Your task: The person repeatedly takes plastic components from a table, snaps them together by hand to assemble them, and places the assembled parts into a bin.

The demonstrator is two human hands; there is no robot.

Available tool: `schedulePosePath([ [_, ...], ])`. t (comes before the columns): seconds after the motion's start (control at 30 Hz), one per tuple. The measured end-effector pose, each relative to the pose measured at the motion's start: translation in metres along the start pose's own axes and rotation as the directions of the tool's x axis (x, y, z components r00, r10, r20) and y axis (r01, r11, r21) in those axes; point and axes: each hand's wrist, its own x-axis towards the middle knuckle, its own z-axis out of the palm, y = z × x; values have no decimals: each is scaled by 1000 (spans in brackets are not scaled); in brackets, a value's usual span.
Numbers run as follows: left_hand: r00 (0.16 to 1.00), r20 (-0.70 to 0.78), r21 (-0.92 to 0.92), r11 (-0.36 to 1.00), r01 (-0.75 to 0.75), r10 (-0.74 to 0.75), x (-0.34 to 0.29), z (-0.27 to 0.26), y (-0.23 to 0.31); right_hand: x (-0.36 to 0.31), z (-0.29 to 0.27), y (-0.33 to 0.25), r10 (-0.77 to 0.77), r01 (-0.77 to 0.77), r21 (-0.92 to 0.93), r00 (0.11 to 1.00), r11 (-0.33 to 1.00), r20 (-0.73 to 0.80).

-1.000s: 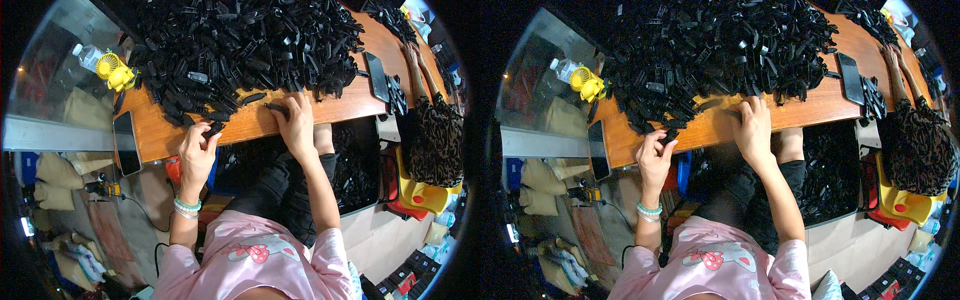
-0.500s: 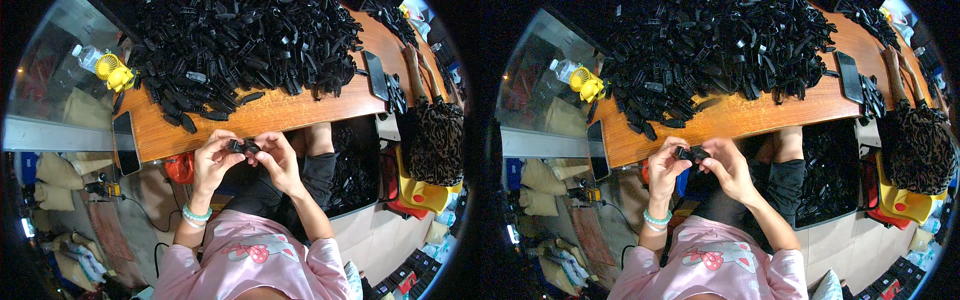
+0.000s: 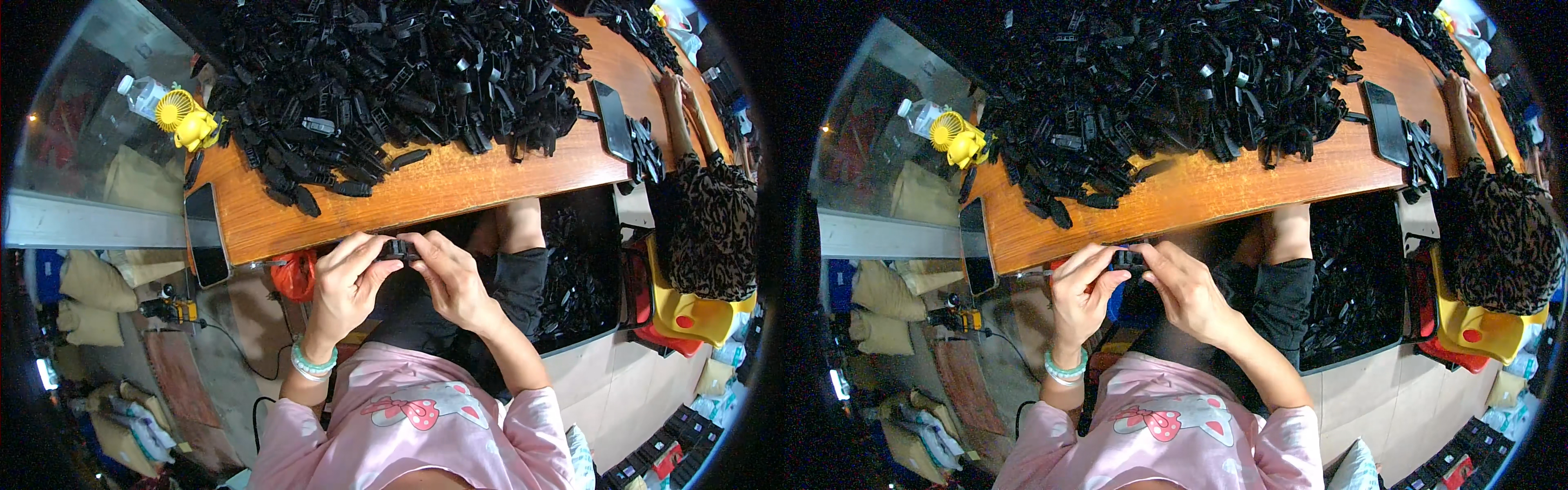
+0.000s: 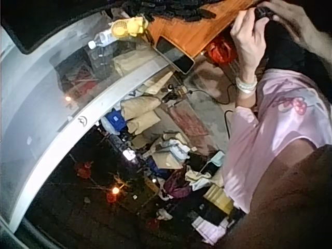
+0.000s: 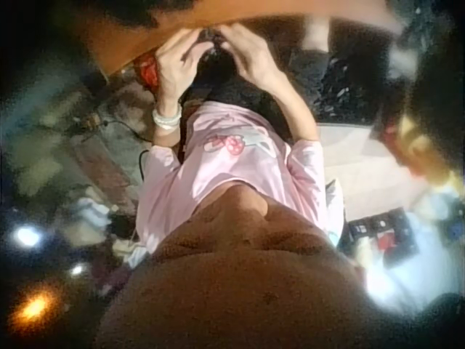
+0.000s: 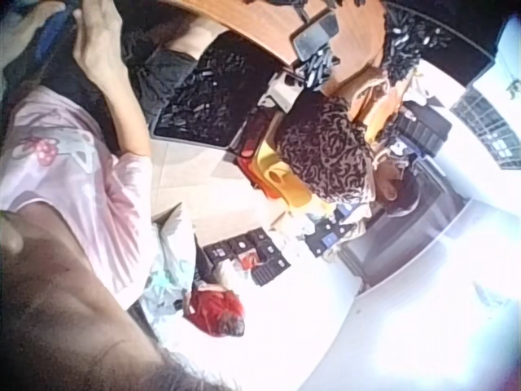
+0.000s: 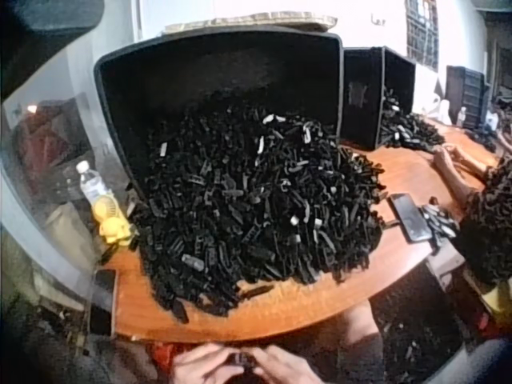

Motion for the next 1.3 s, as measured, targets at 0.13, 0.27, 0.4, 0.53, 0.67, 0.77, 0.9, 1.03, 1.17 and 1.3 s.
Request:
schedulePosePath([
  [0.13, 999, 10, 71, 996, -54, 53, 2, -2, 1, 1, 0, -1, -48, 56, -172, 998, 983, 50],
  [0.27, 996, -28, -36, 996, 83, -84, 0, 10, 4, 1, 6, -3, -35, 29, -120, 998, 992, -52],
  [0.4, 990, -20, -211, 968, 133, -140, -1, 13, -9, 9, 0, -11, 216, -203, 107, 969, 973, -118],
  [0.53, 961, 104, -493, 826, 273, -256, -5, 11, -20, 1, 7, 7, 375, -277, 494, 920, 824, -111],
  [0.67, 967, 122, -525, 812, 254, -223, -4, 8, -22, 3, 4, 7, 337, -238, 532, 936, 813, -97],
  [0.77, 971, 80, -524, 819, 235, -227, -5, 12, -20, 3, 5, 7, 366, -246, 543, 923, 803, -123],
  [0.9, 991, -95, -145, 986, 84, -98, 1, 2, -47, 13, -10, 13, 390, -405, 35, 896, 914, 212],
  [1.03, 947, -309, 513, 823, 245, -90, 30, -1, -59, 30, -9, 22, 147, -167, -232, 984, 958, -101],
  [1.17, 916, -378, 598, 721, 351, -132, 45, 11, -61, 72, 0, 37, 149, -224, -551, 973, 804, -177],
  [1.3, 886, -385, 404, 816, 414, -259, 33, 14, -65, 71, 4, 30, 246, -304, -609, 953, 733, -179],
])
